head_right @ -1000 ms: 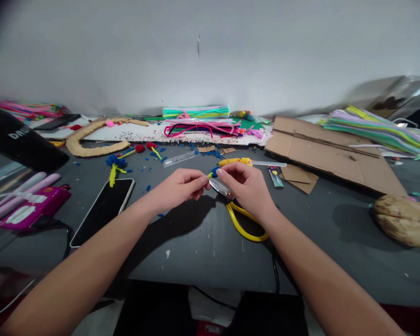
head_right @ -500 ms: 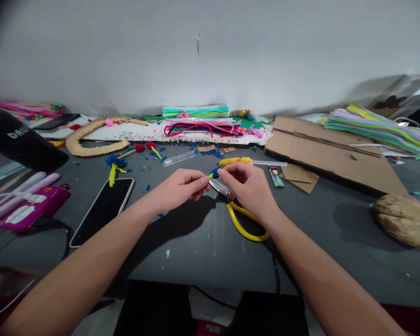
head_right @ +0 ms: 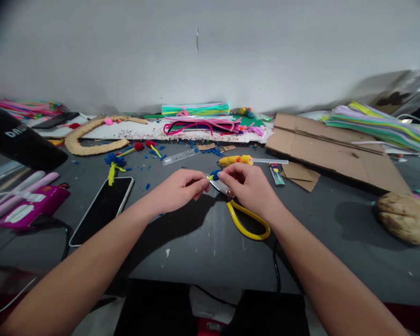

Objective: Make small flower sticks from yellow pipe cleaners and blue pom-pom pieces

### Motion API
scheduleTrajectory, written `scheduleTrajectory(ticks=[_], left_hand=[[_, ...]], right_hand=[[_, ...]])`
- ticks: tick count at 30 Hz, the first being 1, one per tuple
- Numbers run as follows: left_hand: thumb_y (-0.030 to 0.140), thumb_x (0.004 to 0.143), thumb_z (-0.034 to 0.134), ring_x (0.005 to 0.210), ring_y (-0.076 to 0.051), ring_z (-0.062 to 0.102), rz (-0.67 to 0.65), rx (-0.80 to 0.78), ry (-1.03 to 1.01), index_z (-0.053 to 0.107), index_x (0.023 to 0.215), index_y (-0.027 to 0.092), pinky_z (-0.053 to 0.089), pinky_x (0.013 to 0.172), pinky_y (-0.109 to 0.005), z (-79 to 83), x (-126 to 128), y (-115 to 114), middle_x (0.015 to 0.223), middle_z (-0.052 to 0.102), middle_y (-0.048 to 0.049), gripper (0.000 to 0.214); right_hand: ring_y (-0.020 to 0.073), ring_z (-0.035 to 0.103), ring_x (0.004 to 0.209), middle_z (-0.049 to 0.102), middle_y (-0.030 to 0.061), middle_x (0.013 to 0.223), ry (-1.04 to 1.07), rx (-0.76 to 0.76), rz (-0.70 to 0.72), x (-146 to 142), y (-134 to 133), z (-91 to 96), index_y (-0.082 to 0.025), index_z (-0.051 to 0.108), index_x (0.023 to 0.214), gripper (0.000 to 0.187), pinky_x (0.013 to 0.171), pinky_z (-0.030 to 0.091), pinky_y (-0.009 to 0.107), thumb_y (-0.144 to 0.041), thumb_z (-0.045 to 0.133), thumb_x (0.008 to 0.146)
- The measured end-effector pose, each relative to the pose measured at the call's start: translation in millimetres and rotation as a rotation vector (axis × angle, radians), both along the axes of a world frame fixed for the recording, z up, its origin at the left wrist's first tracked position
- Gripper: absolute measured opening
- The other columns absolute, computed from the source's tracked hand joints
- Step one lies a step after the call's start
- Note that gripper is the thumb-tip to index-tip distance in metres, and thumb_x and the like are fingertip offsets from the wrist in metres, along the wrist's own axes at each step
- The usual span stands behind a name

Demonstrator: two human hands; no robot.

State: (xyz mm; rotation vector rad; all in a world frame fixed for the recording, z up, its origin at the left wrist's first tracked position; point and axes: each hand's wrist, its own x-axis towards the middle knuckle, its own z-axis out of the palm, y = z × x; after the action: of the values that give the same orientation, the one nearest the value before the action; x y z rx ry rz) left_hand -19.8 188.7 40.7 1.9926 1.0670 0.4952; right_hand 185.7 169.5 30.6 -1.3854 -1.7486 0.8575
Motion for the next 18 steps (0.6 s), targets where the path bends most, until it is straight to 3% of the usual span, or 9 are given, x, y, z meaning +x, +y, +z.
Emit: scheduleTrajectory(ticks=[18], left_hand=[[0.033, 0.093, 0.045, 0.066, -0.014, 0.053, 0.012, 0.059, 0.081, 0.064, 0.075, 0.017, 0.036, 0.064, -0.027, 2.7, -0.6, -0.3, 0.072, 0.065, -0.0021, 0.031]], right_hand=[[0.0149, 0.054, 0.057, 0.062, 0.002, 0.067, -0.072, 0.014, 0.038, -0.2, -2.5, 2.8, -0.019, 0.066, 0.082, 0.026, 0.054, 0.04, 0.029, -0.042, 0.059, 0.09]])
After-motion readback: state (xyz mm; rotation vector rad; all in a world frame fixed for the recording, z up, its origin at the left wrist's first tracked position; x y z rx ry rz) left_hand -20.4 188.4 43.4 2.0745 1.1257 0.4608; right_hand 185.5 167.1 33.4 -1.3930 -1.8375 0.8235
